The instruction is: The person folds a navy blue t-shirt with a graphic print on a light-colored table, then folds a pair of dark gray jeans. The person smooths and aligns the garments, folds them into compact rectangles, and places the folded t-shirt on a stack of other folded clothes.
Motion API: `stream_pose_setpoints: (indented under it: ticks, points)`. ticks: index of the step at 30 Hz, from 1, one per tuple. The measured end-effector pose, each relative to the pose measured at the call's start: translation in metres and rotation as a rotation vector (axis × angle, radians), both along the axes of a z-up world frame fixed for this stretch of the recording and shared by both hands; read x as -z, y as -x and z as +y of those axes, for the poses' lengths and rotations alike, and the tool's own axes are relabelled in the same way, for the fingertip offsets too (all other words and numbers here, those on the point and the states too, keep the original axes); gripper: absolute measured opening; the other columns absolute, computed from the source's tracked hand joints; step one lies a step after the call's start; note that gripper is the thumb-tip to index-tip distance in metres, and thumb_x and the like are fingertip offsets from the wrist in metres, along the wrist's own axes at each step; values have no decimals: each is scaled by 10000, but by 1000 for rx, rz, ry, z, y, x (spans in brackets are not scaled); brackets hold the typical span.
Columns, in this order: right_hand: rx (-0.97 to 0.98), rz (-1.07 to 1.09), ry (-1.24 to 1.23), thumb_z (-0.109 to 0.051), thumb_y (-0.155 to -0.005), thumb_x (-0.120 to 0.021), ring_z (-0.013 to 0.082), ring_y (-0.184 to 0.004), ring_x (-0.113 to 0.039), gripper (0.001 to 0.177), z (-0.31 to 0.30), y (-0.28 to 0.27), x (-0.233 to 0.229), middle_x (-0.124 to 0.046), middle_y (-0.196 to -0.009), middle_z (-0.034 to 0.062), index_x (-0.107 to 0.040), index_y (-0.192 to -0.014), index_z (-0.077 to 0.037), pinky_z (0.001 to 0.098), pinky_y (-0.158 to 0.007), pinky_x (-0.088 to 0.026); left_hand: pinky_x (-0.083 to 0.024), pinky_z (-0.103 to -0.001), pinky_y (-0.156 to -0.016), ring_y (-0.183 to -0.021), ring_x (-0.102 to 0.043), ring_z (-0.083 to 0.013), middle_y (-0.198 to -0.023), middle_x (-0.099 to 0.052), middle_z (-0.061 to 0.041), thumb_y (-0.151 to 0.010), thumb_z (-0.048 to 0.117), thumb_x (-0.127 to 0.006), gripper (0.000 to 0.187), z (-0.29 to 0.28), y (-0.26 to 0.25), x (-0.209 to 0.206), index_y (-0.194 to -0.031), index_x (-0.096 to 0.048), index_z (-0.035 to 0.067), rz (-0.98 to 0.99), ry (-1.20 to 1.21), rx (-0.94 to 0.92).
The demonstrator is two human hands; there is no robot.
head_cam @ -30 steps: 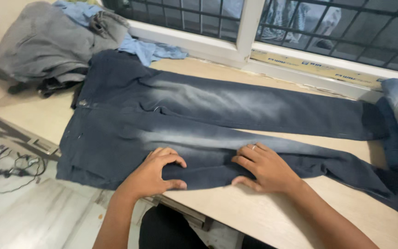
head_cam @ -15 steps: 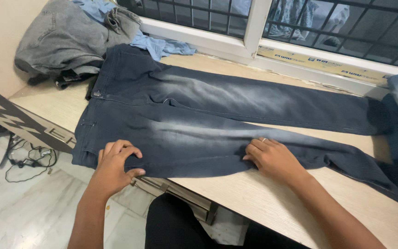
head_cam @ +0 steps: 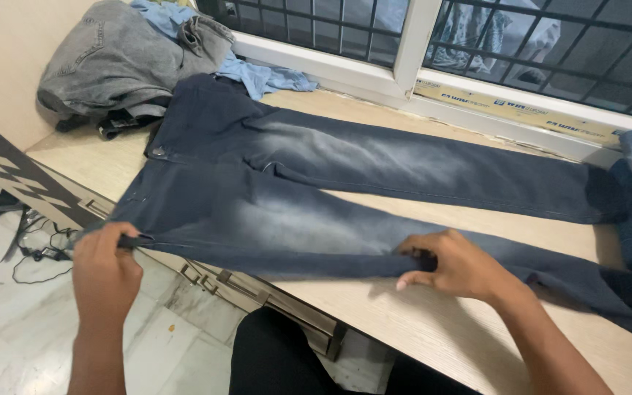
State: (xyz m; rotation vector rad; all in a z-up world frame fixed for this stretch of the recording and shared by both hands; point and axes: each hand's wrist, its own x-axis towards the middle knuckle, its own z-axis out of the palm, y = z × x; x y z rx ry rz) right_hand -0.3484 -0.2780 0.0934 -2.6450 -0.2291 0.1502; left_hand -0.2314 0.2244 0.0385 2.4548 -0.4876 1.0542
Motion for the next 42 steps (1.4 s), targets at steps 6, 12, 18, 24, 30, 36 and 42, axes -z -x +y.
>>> stream_pose_setpoints:
  ticks: [6,12,18,24,30,36,42]
  points:
    - [-129,179,-44,-371,-743,-920,235,-952,-724,469,-18,18,-35,-786,-1010,120,-784,-1059,-52,396,-850,-579,-393,-370,-983,-953,-599,-236,-1000,-632,-74,-1036,-146,-553,216,23,-9,-16,-1090,-613,54,-169,-69,-89]
    - [90,443,20,-331,-768,-861,176,-863,-749,360,-64,6,-84,-801,-941,24,-826,-1090,-173,346,-845,-590,-404,-373,-966,-932,-587,-273,-976,-623,-96,-913,-103,-540,221,25,-35,-59,-1060,-611,44,-246,-153,-46]
    - [231,152,203,-324,-777,-840,249,-1007,-678,485,-116,-79,-83,-736,-1145,91,-732,-1220,-159,426,-940,-504,-429,-412,-1005,-1069,-632,-293,-1155,-706,-95,-1022,-48,-608,137,-13,-135,-95,-1112,-641,50,-266,-197,161]
    - [390,-568,262,-342,-879,-799,338,-1254,-619,485,-119,-175,-26,-697,-1308,135,-695,-1310,-146,522,-1055,-435,-321,-535,-1069,-1202,-564,-324,-1148,-645,-132,-965,269,-749,281,-83,-227,-76,-1138,-695,54,-228,-359,-167]
    - [306,-750,373,-310,-957,-706,284,-1332,-548,440,-94,-150,65,-653,-1363,117,-657,-1342,-103,535,-1114,-342,-248,-562,-1121,-1413,-466,-307,-1377,-628,-119,-984,432,-656,358,-154,-222,26,-1189,-684,140,180,-104,-113]
    - [335,-659,398,-364,-1052,-585,280,-1179,-655,393,-95,-120,75,-716,-1266,117,-688,-1301,-78,480,-1059,-410,-198,-576,-1166,-1496,-365,-342,-1539,-517,-157,-1029,475,-544,491,-132,-219,66,-1356,-605,114,243,-127,23]
    - [435,-654,439,-382,-1054,-555,300,-1140,-670,411,-121,-84,66,-730,-1229,137,-718,-1277,-79,510,-1053,-404,-222,-572,-1157,-1509,-371,-323,-1548,-504,-143,-1041,513,-513,506,-103,-225,64,-1389,-575,152,263,-195,53]
